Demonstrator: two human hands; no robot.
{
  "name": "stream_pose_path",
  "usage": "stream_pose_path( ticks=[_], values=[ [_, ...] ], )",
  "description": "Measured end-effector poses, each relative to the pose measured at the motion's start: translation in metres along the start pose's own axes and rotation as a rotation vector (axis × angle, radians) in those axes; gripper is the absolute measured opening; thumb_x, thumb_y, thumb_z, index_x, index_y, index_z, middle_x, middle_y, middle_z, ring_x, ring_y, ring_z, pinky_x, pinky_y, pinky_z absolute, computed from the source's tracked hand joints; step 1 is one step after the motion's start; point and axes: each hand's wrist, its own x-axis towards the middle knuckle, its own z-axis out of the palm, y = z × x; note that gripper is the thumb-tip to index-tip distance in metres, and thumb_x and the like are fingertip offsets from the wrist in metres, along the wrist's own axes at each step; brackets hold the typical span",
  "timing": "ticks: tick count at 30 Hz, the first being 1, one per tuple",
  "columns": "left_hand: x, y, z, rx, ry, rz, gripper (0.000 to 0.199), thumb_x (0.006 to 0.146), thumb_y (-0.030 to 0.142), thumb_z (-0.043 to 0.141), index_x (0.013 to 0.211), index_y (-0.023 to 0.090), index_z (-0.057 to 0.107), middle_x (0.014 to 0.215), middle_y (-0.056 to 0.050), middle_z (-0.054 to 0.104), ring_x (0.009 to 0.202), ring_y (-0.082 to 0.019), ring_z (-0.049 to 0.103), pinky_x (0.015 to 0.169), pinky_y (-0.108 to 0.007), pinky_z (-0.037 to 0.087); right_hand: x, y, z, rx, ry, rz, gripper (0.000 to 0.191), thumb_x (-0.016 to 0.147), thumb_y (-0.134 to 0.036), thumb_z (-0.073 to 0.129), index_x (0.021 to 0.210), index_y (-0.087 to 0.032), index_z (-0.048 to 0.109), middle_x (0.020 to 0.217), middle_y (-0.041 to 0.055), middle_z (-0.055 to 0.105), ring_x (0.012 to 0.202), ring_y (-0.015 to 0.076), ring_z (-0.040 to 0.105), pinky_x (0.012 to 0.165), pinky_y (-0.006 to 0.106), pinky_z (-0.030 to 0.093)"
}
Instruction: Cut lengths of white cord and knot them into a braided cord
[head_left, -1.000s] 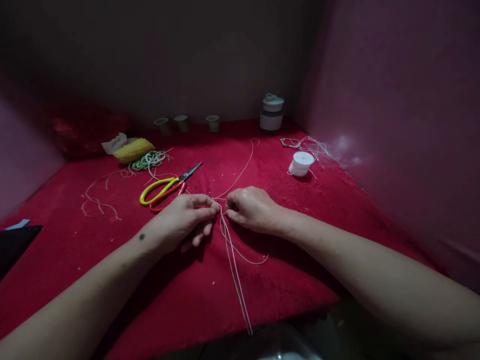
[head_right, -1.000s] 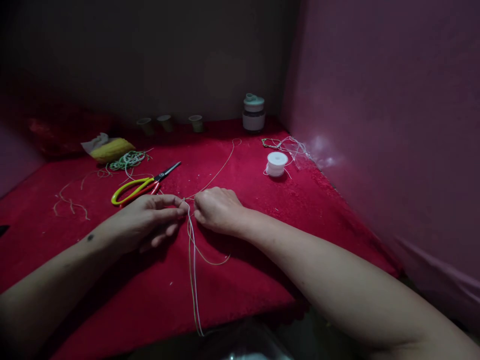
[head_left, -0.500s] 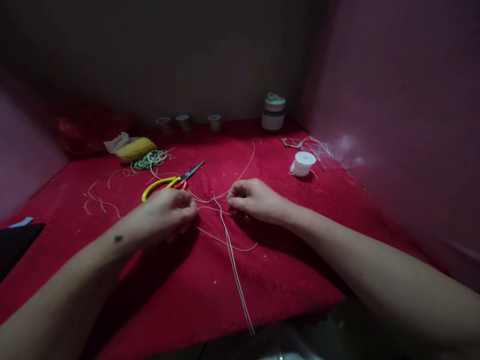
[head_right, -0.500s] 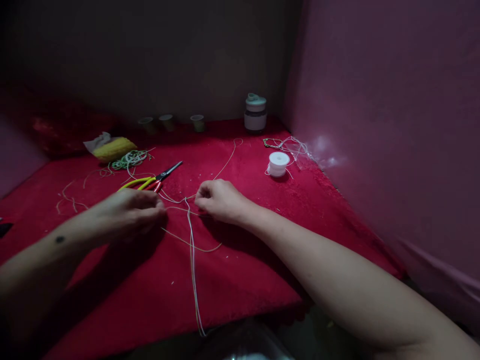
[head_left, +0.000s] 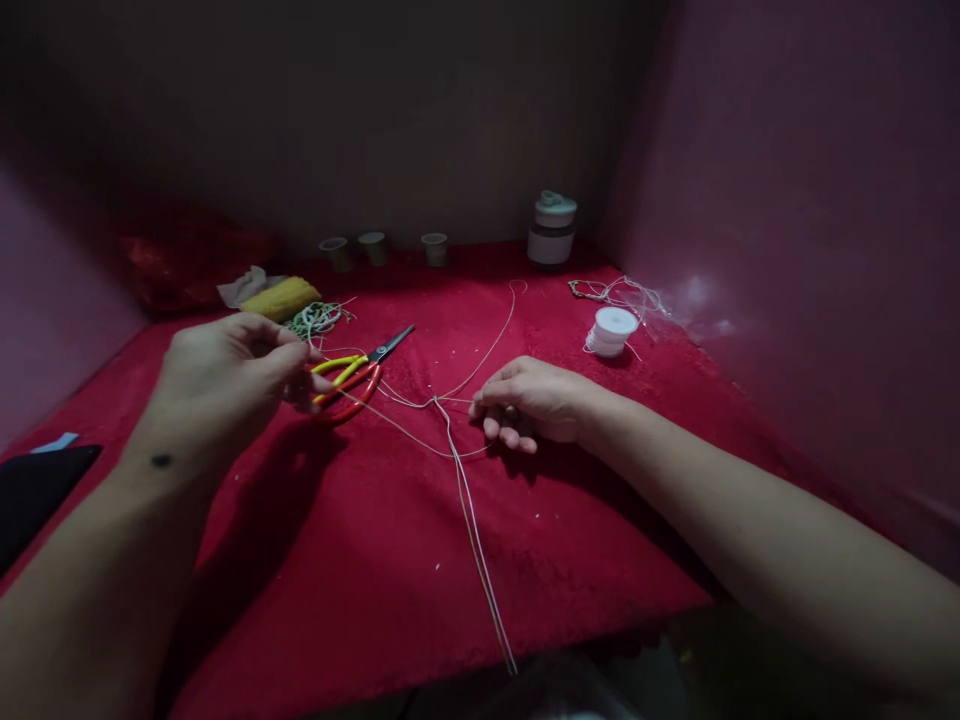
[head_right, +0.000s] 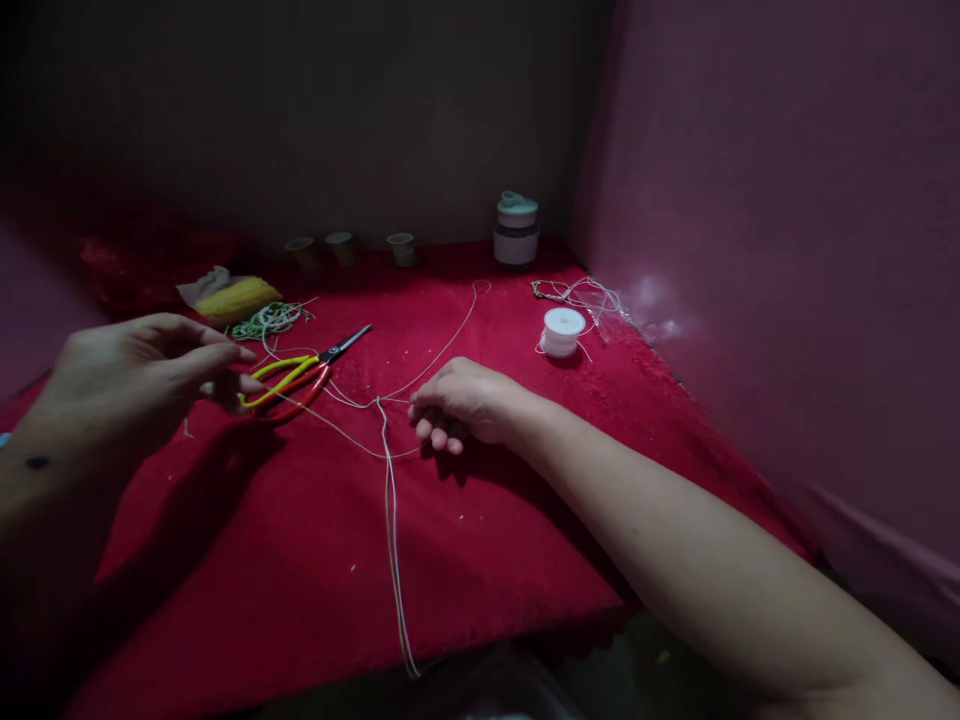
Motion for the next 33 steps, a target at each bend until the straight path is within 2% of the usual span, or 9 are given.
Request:
stream_pose_path(
  ticks=[2, 3, 6, 8, 12, 17, 20, 28, 33],
  values=[
    [-0.006, 0.008, 0.010, 0.042, 0.253, -0.032, 0.011, 0.075, 0.022, 0.058, 0.066, 0.023, 0.052, 0.054, 0.007, 0.063, 0.050, -0.007, 0.058, 0.038, -0.015, 0.035, 0.000, -0.002, 0.000, 0.029, -0.023, 0.009, 0.018, 0.078, -0.008, 0.045, 0.065, -0.011, 0.057, 0.049, 0.0020, 0.056, 0.033, 0.0068, 0.045, 0.027, 0.017, 0.033],
    [-0.008, 0.011, 0.014, 0.049, 0.303, -0.031, 0.010, 0.074, 0.023, 0.059, 0.066, 0.023, 0.053, 0.060, 0.005, 0.065, 0.056, -0.009, 0.061, 0.044, -0.016, 0.040, 0.000, -0.003, 0.000, 0.055, -0.031, 0.003, 0.017, 0.077, -0.007, 0.045, 0.066, -0.010, 0.057, 0.049, 0.0020, 0.056, 0.033, 0.0066, 0.045, 0.027, 0.017, 0.033],
    [-0.015, 0.015, 0.027, 0.036, 0.180, 0.041, 0.007, 0.075, 0.026, 0.058, 0.071, 0.021, 0.055, 0.068, 0.002, 0.066, 0.065, -0.011, 0.062, 0.058, -0.021, 0.047, 0.002, -0.004, -0.001, 0.161, -0.036, 0.004, 0.020, 0.077, -0.003, 0.039, 0.071, -0.008, 0.057, 0.049, 0.0022, 0.056, 0.033, 0.0071, 0.045, 0.028, 0.017, 0.034],
    [-0.020, 0.014, 0.035, 0.062, 0.053, 0.119, 0.008, 0.076, 0.026, 0.057, 0.072, 0.019, 0.056, 0.065, 0.002, 0.064, 0.061, -0.010, 0.060, 0.059, -0.022, 0.047, 0.004, -0.003, -0.001, 0.208, -0.049, 0.029, 0.024, 0.077, -0.001, 0.034, 0.075, -0.008, 0.057, 0.050, 0.0026, 0.057, 0.034, 0.0082, 0.048, 0.029, 0.017, 0.036],
    [-0.030, 0.009, 0.055, 0.182, -0.159, 0.135, 0.010, 0.077, 0.026, 0.052, 0.073, 0.017, 0.055, 0.051, 0.003, 0.057, 0.046, -0.009, 0.053, 0.046, -0.020, 0.042, 0.008, 0.000, -0.001, 0.220, -0.095, 0.004, 0.027, 0.078, 0.001, 0.031, 0.084, -0.009, 0.055, 0.053, 0.0029, 0.059, 0.037, 0.0093, 0.051, 0.032, 0.017, 0.040],
    [-0.033, -0.001, 0.073, 0.287, -0.238, 0.041, 0.015, 0.078, 0.028, 0.048, 0.069, 0.018, 0.053, 0.044, 0.006, 0.051, 0.035, -0.007, 0.046, 0.036, -0.017, 0.035, 0.009, 0.003, -0.001, 0.249, -0.082, -0.053, 0.023, 0.077, 0.003, 0.038, 0.086, -0.010, 0.055, 0.053, 0.0017, 0.060, 0.037, 0.0090, 0.052, 0.031, 0.016, 0.040],
    [-0.030, -0.004, 0.078, 0.323, -0.243, 0.027, 0.016, 0.078, 0.028, 0.046, 0.069, 0.018, 0.053, 0.047, 0.005, 0.052, 0.036, -0.007, 0.046, 0.036, -0.018, 0.034, 0.009, 0.004, 0.001, 0.240, -0.078, -0.055, 0.022, 0.077, 0.002, 0.040, 0.086, -0.010, 0.055, 0.054, 0.0019, 0.060, 0.037, 0.0086, 0.052, 0.031, 0.016, 0.041],
    [-0.028, -0.004, 0.086, 0.584, -0.054, 0.321, 0.016, 0.078, 0.028, 0.049, 0.072, 0.017, 0.059, 0.060, 0.001, 0.061, 0.051, -0.010, 0.053, 0.051, -0.021, 0.038, 0.009, 0.006, 0.005, 0.150, -0.098, -0.079, 0.019, 0.076, 0.002, 0.045, 0.083, -0.009, 0.057, 0.054, 0.0017, 0.060, 0.037, 0.0083, 0.052, 0.031, 0.016, 0.042],
    [-0.026, -0.009, 0.090, 0.607, -0.077, 0.398, 0.014, 0.081, 0.026, 0.048, 0.079, 0.017, 0.060, 0.063, 0.000, 0.063, 0.053, -0.010, 0.054, 0.053, -0.022, 0.039, 0.010, 0.007, 0.010, 0.067, -0.057, -0.107, 0.011, 0.078, -0.004, 0.049, 0.072, -0.011, 0.056, 0.053, 0.0003, 0.059, 0.033, 0.0062, 0.047, 0.026, 0.015, 0.036]
  ],
)
